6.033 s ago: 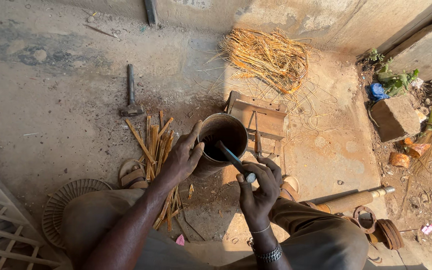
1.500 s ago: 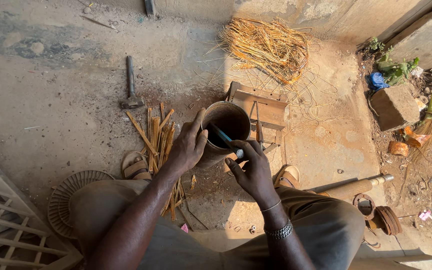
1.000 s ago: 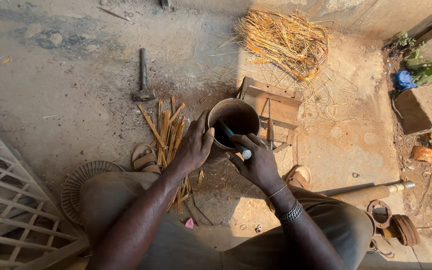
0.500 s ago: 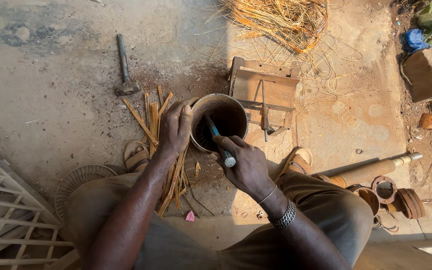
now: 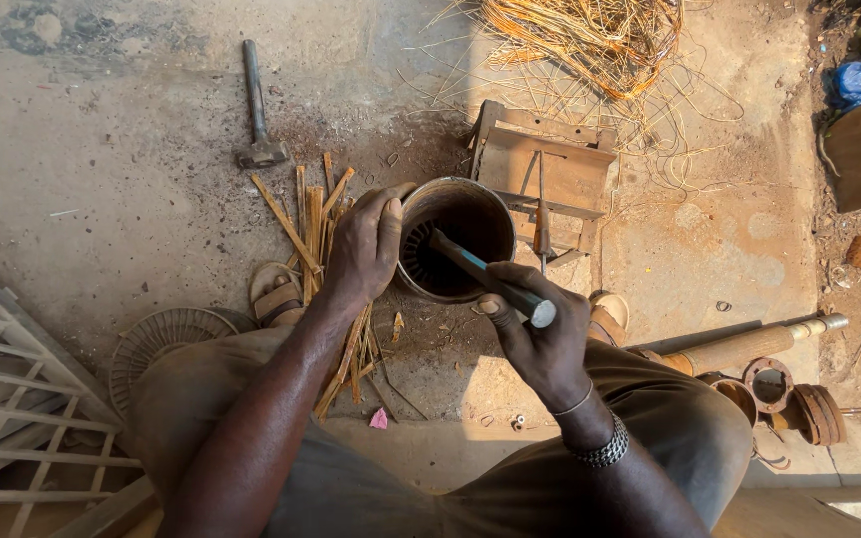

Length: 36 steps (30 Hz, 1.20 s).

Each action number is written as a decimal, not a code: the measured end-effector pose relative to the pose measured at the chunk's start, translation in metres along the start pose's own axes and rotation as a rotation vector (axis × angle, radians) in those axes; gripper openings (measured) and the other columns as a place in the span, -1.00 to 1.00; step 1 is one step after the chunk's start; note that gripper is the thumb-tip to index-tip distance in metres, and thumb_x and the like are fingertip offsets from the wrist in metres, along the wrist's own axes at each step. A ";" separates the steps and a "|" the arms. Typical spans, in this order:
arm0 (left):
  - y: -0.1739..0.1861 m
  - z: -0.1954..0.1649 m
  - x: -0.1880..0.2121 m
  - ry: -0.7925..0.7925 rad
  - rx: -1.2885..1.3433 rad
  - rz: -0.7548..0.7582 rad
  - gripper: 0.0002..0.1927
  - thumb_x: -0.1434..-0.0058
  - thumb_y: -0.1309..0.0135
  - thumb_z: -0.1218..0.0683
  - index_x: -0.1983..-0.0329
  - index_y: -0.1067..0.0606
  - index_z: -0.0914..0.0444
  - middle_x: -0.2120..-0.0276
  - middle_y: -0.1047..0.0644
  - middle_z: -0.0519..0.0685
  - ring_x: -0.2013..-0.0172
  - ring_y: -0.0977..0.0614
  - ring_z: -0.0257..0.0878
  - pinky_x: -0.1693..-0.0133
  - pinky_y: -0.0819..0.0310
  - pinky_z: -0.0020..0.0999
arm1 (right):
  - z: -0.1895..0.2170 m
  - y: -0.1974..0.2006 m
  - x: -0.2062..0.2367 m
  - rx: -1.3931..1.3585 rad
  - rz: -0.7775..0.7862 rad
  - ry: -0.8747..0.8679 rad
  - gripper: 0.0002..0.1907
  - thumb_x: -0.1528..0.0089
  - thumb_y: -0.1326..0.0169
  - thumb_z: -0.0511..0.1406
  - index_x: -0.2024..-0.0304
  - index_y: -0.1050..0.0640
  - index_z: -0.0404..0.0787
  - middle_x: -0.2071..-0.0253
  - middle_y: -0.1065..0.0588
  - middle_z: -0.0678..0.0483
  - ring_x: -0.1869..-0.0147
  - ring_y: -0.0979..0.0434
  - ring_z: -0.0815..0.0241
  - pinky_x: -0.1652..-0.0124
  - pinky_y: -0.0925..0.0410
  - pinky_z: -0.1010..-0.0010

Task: The person sits on the ground and uses a hammer to strike a metal file held against a cylindrical metal container, repeatedly sharpening the file's edge. The person holds the container with one hand and the file with the other, striking the file with the hammer in a repetitive motion.

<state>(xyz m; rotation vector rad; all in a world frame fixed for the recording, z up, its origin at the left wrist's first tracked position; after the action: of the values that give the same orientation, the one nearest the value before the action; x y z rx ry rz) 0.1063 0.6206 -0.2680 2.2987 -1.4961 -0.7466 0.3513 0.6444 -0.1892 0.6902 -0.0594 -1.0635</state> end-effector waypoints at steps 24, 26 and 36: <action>-0.018 0.002 -0.014 0.056 0.009 0.023 -0.62 -0.53 0.23 0.07 -0.22 -0.46 0.35 0.06 -0.58 0.22 0.07 -0.68 -0.01 0.03 -0.60 -0.11 | -0.043 0.006 -0.033 -0.297 -0.055 -0.205 -0.65 -0.42 -0.10 -0.20 0.05 -0.52 -0.44 0.32 -0.58 -0.05 0.32 -0.63 0.25 0.33 -0.47 0.48; -0.019 0.002 -0.014 0.062 0.004 0.021 -0.63 -0.52 0.22 0.07 -0.22 -0.47 0.34 0.08 -0.59 0.21 0.09 -0.68 -0.02 0.04 -0.60 -0.12 | -0.047 0.006 -0.032 -0.341 -0.054 -0.215 -0.65 -0.42 -0.10 -0.19 0.05 -0.50 -0.43 0.31 -0.58 -0.05 0.32 -0.62 0.25 0.34 -0.45 0.48; -0.024 0.016 -0.012 0.058 -0.009 0.035 -0.62 -0.54 0.24 0.08 -0.23 -0.47 0.36 0.07 -0.58 0.21 0.09 -0.68 -0.05 0.07 -0.63 -0.14 | -0.043 0.004 -0.036 -0.348 -0.048 -0.163 -0.68 -0.43 -0.11 -0.21 0.07 -0.47 -0.41 0.30 -0.62 -0.10 0.28 -0.67 0.25 0.32 -0.49 0.49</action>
<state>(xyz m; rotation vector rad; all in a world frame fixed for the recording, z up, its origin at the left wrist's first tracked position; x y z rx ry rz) 0.1114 0.6424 -0.2900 2.2612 -1.5005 -0.6700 0.3522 0.6968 -0.2111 0.2914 0.0024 -1.1398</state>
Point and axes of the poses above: each hand's wrist, its own x-axis away from the middle knuckle, its own y-axis out of the back of the hand, z = x × y, the point moved 1 cm from there along -x, towards the middle knuckle
